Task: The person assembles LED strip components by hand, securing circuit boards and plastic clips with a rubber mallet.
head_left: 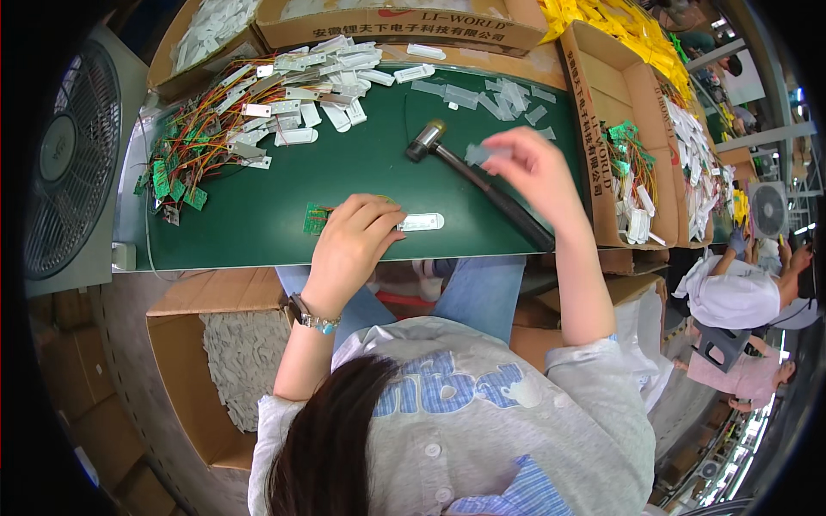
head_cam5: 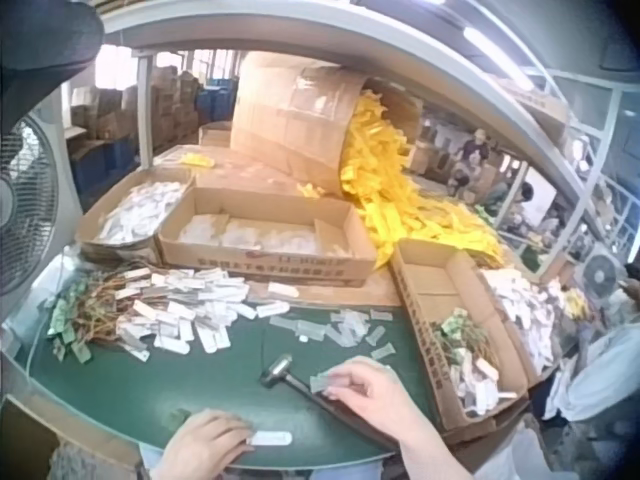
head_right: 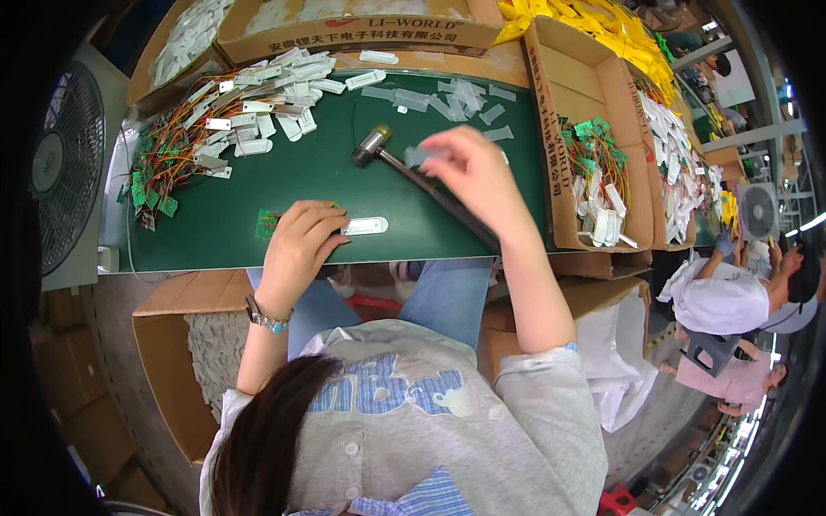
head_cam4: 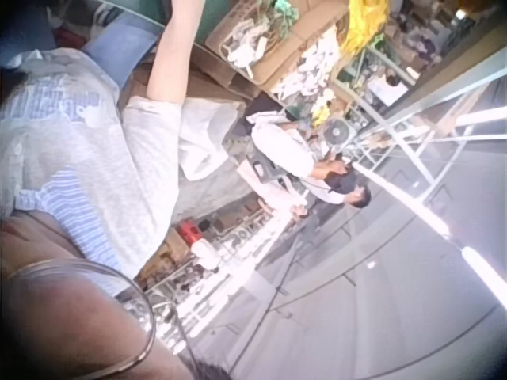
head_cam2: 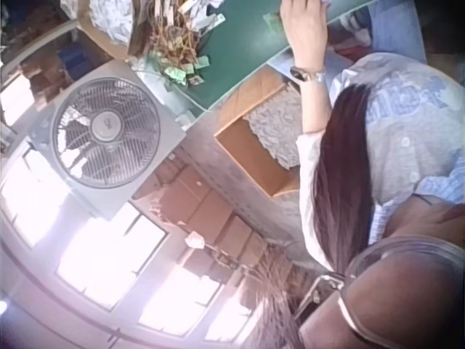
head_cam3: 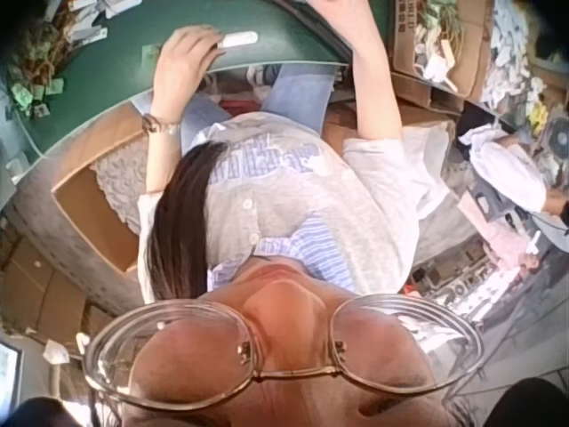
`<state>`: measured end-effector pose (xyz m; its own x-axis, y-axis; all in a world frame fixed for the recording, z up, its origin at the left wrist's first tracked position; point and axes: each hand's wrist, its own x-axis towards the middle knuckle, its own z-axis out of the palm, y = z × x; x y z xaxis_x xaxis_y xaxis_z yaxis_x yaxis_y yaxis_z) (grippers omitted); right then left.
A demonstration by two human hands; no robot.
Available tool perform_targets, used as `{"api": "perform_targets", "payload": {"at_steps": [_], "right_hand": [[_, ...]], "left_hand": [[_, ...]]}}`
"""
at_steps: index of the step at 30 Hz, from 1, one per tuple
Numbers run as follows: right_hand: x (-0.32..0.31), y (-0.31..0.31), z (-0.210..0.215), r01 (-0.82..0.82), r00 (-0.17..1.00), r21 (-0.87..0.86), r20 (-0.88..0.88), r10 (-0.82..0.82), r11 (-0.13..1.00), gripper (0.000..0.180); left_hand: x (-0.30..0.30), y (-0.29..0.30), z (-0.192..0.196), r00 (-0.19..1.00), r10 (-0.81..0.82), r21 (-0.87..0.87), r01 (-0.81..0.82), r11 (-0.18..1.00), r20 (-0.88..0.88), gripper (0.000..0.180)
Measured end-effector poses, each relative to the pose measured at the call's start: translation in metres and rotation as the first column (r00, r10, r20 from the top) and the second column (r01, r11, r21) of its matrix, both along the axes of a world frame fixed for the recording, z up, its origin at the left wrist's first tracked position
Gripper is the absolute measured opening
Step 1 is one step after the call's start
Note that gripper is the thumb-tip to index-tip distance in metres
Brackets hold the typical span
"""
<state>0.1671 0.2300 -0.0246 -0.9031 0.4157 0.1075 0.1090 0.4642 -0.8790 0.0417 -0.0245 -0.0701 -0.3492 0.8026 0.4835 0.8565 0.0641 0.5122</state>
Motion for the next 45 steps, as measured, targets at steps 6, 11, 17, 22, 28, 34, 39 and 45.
{"api": "perform_targets", "payload": {"at_steps": [6,11,17,22,28,34,39,45], "right_hand": [[0.022,-0.061,-0.012,-0.039,0.999,0.382,0.028,0.031,0.923,0.022],[0.029,-0.065,-0.02,-0.072,0.997,0.719,0.048,0.054,0.692,0.023],[0.024,-0.069,-0.021,-0.051,0.999,0.684,0.031,0.04,0.728,0.026],[0.026,-0.064,-0.027,-0.007,1.0,0.731,-0.008,0.019,0.682,0.026],[0.019,-0.073,-0.026,0.035,0.99,0.682,-0.122,0.067,0.73,0.028],[0.011,-0.088,-0.034,-0.082,0.957,0.676,-0.152,0.247,0.733,0.03],[0.006,-0.089,-0.039,-0.101,0.955,0.671,-0.141,0.26,0.735,0.027],[0.004,-0.091,-0.04,-0.114,0.952,0.672,-0.135,0.273,0.732,0.024]], "left_hand": [[0.0,0.002,0.001,1.0,0.005,-0.008,-0.005,1.0,0.005,0.025],[0.001,0.001,0.003,1.0,0.012,-0.017,-0.012,1.0,0.019,0.031],[0.002,0.0,0.001,0.999,0.031,-0.029,-0.03,0.999,0.037,0.038],[0.001,0.0,0.003,0.999,0.031,-0.04,-0.029,0.999,0.038,0.038],[0.001,-0.002,0.001,0.998,0.04,-0.046,-0.039,0.998,0.038,0.038],[0.001,-0.001,0.002,0.999,0.033,-0.053,-0.031,0.998,0.037,0.04],[0.001,-0.001,0.002,0.999,0.033,-0.054,-0.03,0.998,0.04,0.041],[0.001,-0.001,0.0,0.999,0.043,-0.054,-0.041,0.998,0.032,0.037]]}}
